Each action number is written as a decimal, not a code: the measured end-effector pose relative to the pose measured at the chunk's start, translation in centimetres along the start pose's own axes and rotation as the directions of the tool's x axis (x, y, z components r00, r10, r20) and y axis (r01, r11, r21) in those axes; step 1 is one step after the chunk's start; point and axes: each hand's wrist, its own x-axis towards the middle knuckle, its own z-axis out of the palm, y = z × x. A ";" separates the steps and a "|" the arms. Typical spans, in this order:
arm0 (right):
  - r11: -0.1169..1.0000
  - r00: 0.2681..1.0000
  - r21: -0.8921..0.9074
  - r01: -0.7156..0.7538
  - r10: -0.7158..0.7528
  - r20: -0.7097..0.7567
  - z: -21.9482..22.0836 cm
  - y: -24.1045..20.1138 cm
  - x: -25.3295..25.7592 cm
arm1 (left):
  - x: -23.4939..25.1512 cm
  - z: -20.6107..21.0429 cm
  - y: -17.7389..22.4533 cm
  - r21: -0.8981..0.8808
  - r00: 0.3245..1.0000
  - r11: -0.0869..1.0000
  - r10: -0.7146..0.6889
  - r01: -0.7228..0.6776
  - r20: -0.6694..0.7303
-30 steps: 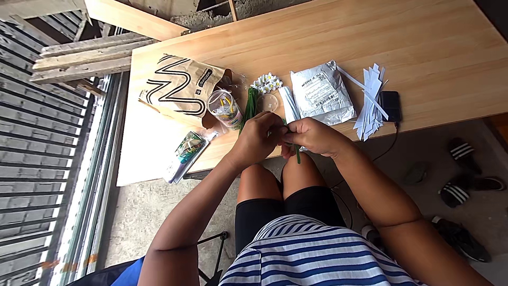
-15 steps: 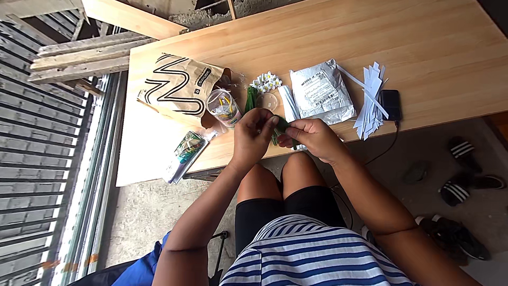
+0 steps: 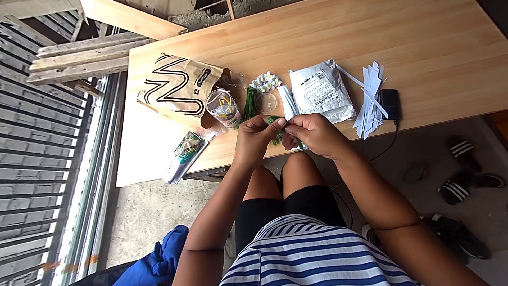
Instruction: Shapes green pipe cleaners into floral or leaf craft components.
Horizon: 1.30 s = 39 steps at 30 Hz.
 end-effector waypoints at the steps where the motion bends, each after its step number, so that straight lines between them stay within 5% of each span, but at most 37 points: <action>1: 1.000 1.000 -0.014 -0.001 0.002 0.011 0.0 0.0 0.0 | 0.0 0.3 -0.2 -0.003 0.999 1.000 0.025 -0.025 -0.034; 6: 0.969 0.993 -0.226 0.099 -0.112 -0.046 0.3 0.0 -0.2 | -0.1 1.3 -0.9 -0.080 0.987 0.995 0.051 -0.064 -0.153; 10: 0.725 0.886 -0.641 0.252 -0.439 -0.148 1.9 1.0 -0.5 | -0.1 1.7 -0.8 -0.105 0.980 0.993 0.026 -0.048 -0.199; 13: 0.612 0.851 -0.753 0.242 -0.507 -0.139 2.3 1.6 -0.3 | -0.1 1.8 -0.8 -0.112 0.978 0.993 0.014 -0.038 -0.210; 18: 0.690 0.872 -0.657 0.305 -0.479 -0.097 1.6 1.9 -0.2 | -0.1 1.2 -0.5 -0.100 0.988 0.995 -0.011 -0.005 -0.151; 22: 0.918 0.946 -0.266 0.295 -0.319 -0.052 0.2 1.3 -0.2 | -0.2 0.9 -0.4 -0.091 0.992 0.995 0.025 -0.037 -0.127; 26: 0.984 0.985 -0.048 0.173 -0.174 -0.017 -0.6 0.7 -0.2 | -0.2 0.8 -0.6 -0.107 0.994 0.993 0.033 -0.045 -0.109; 36: 0.973 0.964 0.044 0.228 -0.219 -0.151 -0.1 1.2 0.1 | -0.4 1.8 -1.4 -0.190 0.972 0.972 0.097 -0.140 -0.215; 39: 0.970 0.959 -0.066 0.234 -0.241 -0.147 -0.1 1.0 0.2 | -0.6 2.2 -1.8 -0.263 0.969 0.957 0.063 -0.126 -0.237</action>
